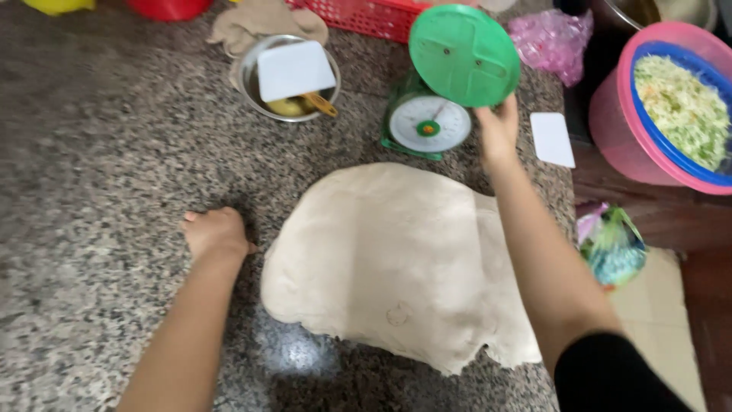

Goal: Cutting a large batch of dough into smaller portions and weighing each piece on a scale.

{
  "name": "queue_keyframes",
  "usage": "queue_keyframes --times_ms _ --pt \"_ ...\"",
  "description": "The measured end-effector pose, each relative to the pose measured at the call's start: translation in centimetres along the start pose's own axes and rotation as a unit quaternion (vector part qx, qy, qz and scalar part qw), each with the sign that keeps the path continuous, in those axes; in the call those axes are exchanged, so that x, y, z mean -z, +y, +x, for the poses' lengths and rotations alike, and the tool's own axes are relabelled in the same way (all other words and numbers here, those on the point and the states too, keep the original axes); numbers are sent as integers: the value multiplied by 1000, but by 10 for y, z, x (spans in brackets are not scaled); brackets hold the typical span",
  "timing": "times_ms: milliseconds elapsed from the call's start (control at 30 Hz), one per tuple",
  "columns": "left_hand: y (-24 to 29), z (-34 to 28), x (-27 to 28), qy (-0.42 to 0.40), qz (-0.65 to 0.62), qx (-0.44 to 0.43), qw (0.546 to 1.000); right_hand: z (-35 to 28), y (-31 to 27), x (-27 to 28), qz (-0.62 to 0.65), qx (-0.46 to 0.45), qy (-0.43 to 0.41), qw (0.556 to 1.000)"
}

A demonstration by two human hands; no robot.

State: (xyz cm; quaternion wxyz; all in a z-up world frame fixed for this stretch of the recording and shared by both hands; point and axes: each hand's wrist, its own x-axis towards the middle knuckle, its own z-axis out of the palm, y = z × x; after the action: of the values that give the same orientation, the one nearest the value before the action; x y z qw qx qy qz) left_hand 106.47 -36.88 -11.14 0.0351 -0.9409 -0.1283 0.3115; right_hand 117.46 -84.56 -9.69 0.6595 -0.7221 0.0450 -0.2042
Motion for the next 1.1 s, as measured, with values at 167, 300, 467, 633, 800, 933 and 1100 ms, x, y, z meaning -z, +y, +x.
queue_keyframes --times_ms 167,300,467,633,800,933,1100 --pt "3 -1 5 -6 -8 3 1000 -106 29 -18 -70 138 218 964" --pt "6 -8 15 -26 -10 -5 1000 -198 -22 -66 -37 110 104 988" --pt "7 34 -23 10 49 -12 999 -254 -50 -104 -60 38 0 997" --pt "7 20 -16 26 8 -14 1000 -248 -108 -149 -174 2 -199 964" --pt "7 22 -25 70 -12 -19 997 -189 -93 -208 -267 214 -296 892" --pt "8 27 -33 61 -8 -15 998 -121 -56 -260 -349 236 -334 843" --pt "9 29 -41 81 20 -31 996 -68 -20 -286 -488 262 -368 747"
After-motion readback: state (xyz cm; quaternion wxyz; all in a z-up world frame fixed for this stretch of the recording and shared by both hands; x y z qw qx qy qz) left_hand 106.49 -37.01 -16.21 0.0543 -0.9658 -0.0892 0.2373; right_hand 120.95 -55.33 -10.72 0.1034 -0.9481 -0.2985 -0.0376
